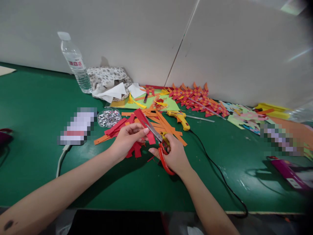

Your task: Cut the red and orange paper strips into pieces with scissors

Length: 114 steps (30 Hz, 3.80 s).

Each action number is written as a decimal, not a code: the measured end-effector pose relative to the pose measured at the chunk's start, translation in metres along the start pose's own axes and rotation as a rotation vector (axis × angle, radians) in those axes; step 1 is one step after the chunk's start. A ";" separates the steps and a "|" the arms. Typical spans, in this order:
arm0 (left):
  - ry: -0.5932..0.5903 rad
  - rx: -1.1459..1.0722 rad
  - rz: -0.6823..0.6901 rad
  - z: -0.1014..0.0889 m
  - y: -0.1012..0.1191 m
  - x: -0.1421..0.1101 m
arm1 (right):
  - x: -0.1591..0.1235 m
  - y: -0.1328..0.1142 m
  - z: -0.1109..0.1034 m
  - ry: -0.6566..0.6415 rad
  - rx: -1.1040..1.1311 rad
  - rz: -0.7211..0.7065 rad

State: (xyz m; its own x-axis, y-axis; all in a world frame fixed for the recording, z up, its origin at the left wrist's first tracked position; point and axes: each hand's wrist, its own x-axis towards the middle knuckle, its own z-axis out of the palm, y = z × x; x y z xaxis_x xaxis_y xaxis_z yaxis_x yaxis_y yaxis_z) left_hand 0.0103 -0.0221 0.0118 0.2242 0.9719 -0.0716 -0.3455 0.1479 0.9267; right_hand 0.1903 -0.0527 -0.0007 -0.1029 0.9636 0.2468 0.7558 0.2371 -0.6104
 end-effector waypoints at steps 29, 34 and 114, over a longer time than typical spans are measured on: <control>0.026 0.024 0.007 0.002 0.003 0.000 | 0.000 0.000 -0.002 0.021 -0.184 0.029; 0.011 0.008 0.035 0.000 0.001 0.002 | 0.000 -0.004 -0.003 -0.025 -0.232 -0.008; -0.118 1.397 0.541 -0.015 -0.013 0.002 | 0.019 0.015 -0.010 0.152 -0.772 0.302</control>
State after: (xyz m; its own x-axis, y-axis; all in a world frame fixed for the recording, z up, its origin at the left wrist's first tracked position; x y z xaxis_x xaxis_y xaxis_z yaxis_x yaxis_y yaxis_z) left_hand 0.0010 -0.0196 -0.0058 0.4507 0.8206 0.3516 0.7001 -0.5692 0.4312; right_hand 0.2059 -0.0321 0.0021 0.2215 0.9316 0.2882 0.9725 -0.2330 0.0056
